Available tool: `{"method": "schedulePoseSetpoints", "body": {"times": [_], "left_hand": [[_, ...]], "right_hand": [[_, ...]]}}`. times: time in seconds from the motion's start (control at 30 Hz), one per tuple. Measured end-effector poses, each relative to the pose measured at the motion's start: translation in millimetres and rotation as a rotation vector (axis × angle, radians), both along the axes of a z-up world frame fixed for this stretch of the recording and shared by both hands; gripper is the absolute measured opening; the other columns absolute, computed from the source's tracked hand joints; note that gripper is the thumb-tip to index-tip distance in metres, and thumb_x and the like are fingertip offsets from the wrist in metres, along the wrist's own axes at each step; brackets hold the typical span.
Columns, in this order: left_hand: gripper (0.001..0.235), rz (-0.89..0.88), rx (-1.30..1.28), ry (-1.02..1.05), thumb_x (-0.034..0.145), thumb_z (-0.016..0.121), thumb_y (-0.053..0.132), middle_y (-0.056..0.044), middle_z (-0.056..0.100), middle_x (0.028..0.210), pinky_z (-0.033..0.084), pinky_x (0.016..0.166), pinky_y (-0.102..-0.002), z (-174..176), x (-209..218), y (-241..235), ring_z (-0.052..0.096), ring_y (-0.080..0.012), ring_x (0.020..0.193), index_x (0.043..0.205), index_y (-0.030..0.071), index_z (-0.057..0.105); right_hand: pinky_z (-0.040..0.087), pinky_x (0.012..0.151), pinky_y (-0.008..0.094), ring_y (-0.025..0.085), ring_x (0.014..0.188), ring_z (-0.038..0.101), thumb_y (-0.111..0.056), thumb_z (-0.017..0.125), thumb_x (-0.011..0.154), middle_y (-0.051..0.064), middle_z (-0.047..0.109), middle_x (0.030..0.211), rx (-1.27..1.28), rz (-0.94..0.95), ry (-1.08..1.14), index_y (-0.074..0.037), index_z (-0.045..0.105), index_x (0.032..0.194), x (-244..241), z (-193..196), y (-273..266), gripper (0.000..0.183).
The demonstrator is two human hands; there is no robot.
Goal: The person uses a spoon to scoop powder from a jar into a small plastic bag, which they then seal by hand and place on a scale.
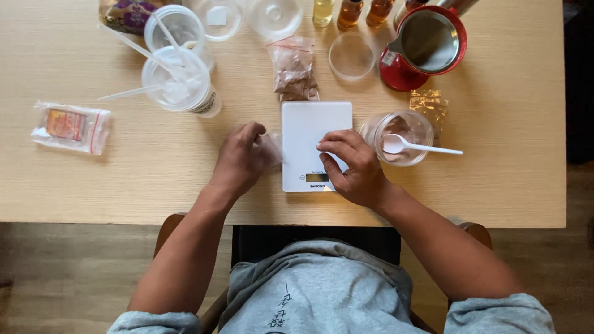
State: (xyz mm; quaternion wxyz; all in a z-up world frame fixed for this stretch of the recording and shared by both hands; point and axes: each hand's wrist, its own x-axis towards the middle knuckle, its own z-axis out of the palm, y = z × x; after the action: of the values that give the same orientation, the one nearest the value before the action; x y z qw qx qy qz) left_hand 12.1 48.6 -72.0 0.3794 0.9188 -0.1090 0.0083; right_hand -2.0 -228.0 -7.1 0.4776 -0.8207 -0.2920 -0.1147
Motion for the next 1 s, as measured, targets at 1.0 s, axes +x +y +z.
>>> {"method": "schedulePoseSetpoints", "body": {"times": [1.0], "left_hand": [[0.009,-0.160,-0.453,-0.378,0.092,0.070,0.001,-0.009,0.061,0.090,0.047,0.095,-0.042,83,-3,-58,0.062,-0.0328,0.091,0.092,0.008,0.064]], "right_hand": [[0.053,0.082,0.035,0.022,0.097,0.063,-0.025,0.064,0.103,0.010,0.070,0.111,0.276,0.134,0.380,-0.006,0.073,0.122,11,23,0,0.028]]}}
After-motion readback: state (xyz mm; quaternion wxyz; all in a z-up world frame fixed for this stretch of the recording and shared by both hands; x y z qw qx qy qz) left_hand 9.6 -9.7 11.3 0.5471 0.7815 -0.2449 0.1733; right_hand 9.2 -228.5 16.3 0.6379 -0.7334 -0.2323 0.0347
